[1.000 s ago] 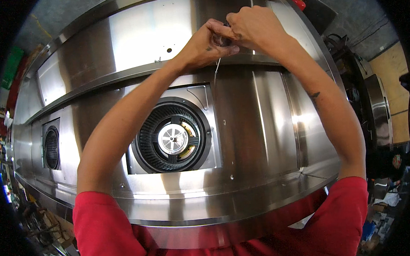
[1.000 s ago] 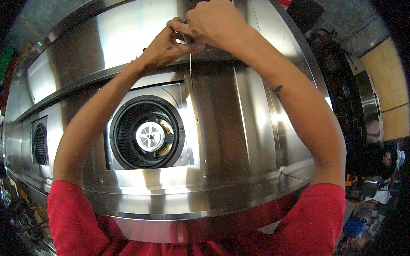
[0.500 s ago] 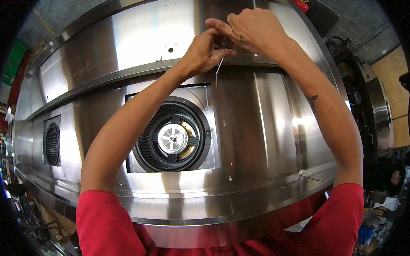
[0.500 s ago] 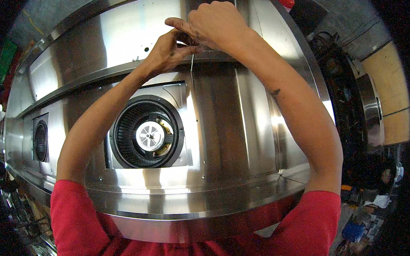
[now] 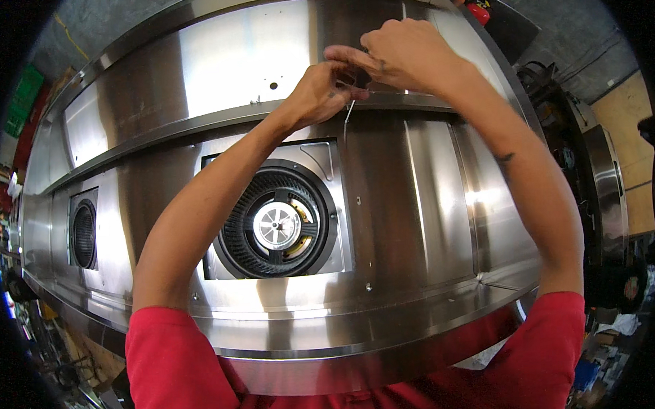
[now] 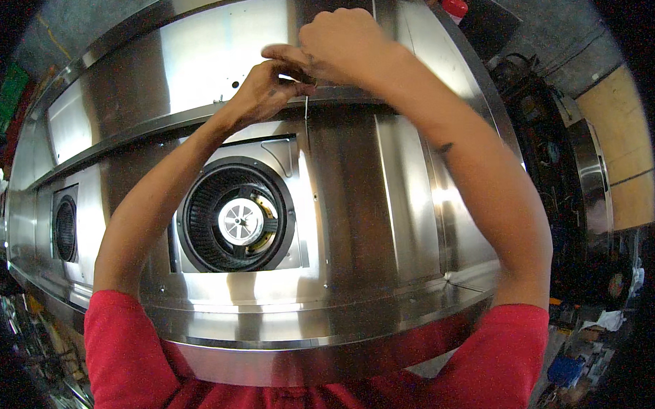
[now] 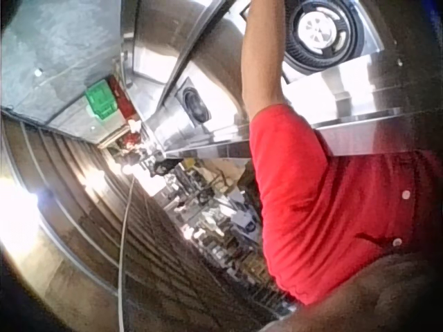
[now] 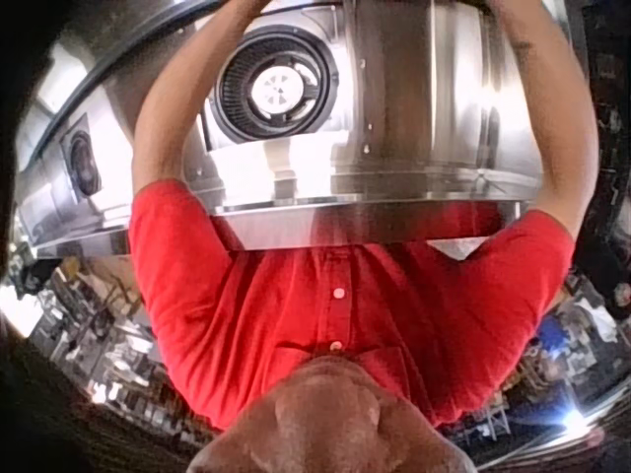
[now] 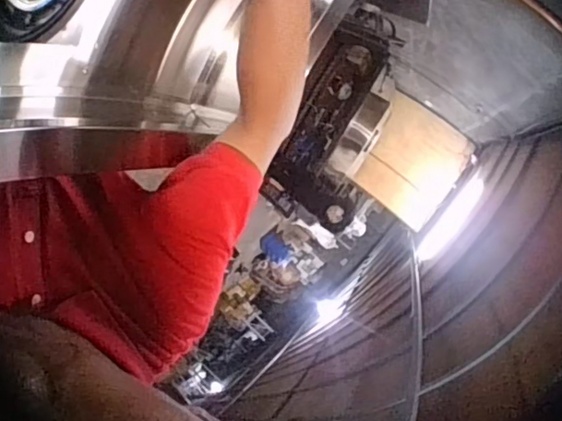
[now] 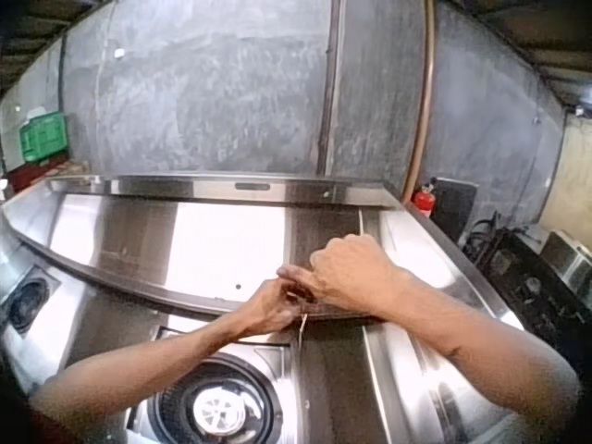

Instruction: The person uses a screwdriver to fasten screws on the underside of a stainless steel range hood. They then retrieve two metal grease filters from a nearby crate, place them on a workbench, and attach small plastic clips to each filter. Finally, the person installs both filters into the range hood.

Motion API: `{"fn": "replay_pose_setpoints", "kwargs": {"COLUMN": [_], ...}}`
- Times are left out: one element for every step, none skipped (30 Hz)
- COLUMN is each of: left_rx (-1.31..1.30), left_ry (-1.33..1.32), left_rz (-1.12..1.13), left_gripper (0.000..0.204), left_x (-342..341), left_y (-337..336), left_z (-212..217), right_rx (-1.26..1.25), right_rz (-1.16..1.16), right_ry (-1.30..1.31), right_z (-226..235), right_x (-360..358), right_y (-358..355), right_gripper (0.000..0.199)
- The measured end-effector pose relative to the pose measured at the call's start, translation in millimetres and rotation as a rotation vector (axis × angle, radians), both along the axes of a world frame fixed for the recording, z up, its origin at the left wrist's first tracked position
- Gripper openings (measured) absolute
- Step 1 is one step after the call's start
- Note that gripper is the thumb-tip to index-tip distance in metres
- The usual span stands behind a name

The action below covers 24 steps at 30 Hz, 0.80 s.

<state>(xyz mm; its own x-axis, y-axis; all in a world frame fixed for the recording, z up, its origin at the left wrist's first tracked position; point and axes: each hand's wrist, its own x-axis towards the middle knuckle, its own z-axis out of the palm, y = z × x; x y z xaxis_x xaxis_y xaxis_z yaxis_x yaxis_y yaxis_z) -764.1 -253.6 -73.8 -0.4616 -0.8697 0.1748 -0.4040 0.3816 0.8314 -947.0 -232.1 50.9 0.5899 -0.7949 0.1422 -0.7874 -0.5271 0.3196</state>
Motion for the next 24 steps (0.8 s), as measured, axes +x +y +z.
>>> {"fn": "replay_pose_setpoints", "kwargs": {"left_rx": [0.026,0.054,0.084,0.061,0.037,0.012,-0.066,-0.154,-0.168,-0.183,-0.17,-0.128,-0.085,-0.044,-0.004,-0.008,-0.023,-0.036,-0.141,-0.153,-0.166,-0.178,-0.127,-0.147], "left_ry": [0.023,0.051,0.073,0.026,-0.025,-0.075,0.007,0.08,0.088,0.097,0.229,0.205,0.18,0.168,0.002,0.013,0.032,0.035,0.155,0.139,0.122,0.104,0.148,0.161], "left_rz": [-0.033,-0.068,-0.094,-0.09,-0.086,-0.083,-0.083,-0.08,-0.029,0.022,0.034,0.059,0.084,0.099,0.069,0.049,0.018,0.003,0.004,0.054,0.105,0.157,0.111,0.057], "left_gripper": [0.04,0.044,0.048,0.048,0.048,0.048,0.043,0.039,0.037,0.035,0.03,0.031,0.031,0.032,0.036,0.038,0.039,0.041,0.041,0.041,0.041,0.041,0.035,0.039], "left_x": [1,-1,-1,-2,-4,-7,-12,-16,-16,-15,-19,-19,-17,-19,-10,-8,-10,-4,-1,-5,-8,-11,-17,-18], "left_y": [-4,-3,0,5,14,19,10,8,6,5,6,5,4,2,1,3,2,1,-10,-10,-9,-7,14,10], "left_z": [-2,3,9,13,20,23,7,3,-2,-6,-8,-9,-8,-4,6,7,9,10,-10,-12,-15,-19,0,-2], "right_rx": [0.016,0.035,0.046,0.061,0.061,0.061,0.039,0.0,-0.04,-0.079,-0.028,0.003,0.035,0.064,0.166,0.182,0.187,0.192,0.077,0.042,0.007,-0.028,-0.025,-0.054], "right_rz": [0.21,0.418,0.504,0.587,0.539,0.491,0.219,0.152,0.085,0.017,-0.053,0.045,0.143,0.231,0.395,0.376,0.347,0.336,0.274,0.169,0.065,-0.037,-0.06,0.032], "right_ry": [-0.122,-0.241,-0.283,-0.321,-0.277,-0.233,-0.141,-0.091,-0.042,0.006,0.08,0.003,-0.073,-0.138,-0.197,-0.179,-0.153,-0.14,-0.15,-0.134,-0.119,-0.104,-0.085,-0.102], "right_z": [-1,-3,-7,-12,-13,-13,-22,-21,-18,-15,-6,-7,-10,-8,1,-2,-1,-3,-10,-12,-15,-17,-15,-16], "right_x": [-10,-28,-32,-36,-32,-30,-22,-14,-6,1,5,-2,-12,-26,-28,-26,-26,-20,-15,-10,-2,4,2,-6], "right_y": [-3,-7,-11,-14,-14,-14,-10,-7,-4,-2,0,-2,-7,-8,-7,-9,-11,-13,-14,-12,-10,-7,1,-2], "right_gripper": [0.044,0.044,0.043,0.043,0.043,0.043,0.043,0.044,0.044,0.045,0.046,0.045,0.044,0.043,0.037,0.036,0.035,0.034,0.036,0.034,0.032,0.03,0.034,0.036]}}
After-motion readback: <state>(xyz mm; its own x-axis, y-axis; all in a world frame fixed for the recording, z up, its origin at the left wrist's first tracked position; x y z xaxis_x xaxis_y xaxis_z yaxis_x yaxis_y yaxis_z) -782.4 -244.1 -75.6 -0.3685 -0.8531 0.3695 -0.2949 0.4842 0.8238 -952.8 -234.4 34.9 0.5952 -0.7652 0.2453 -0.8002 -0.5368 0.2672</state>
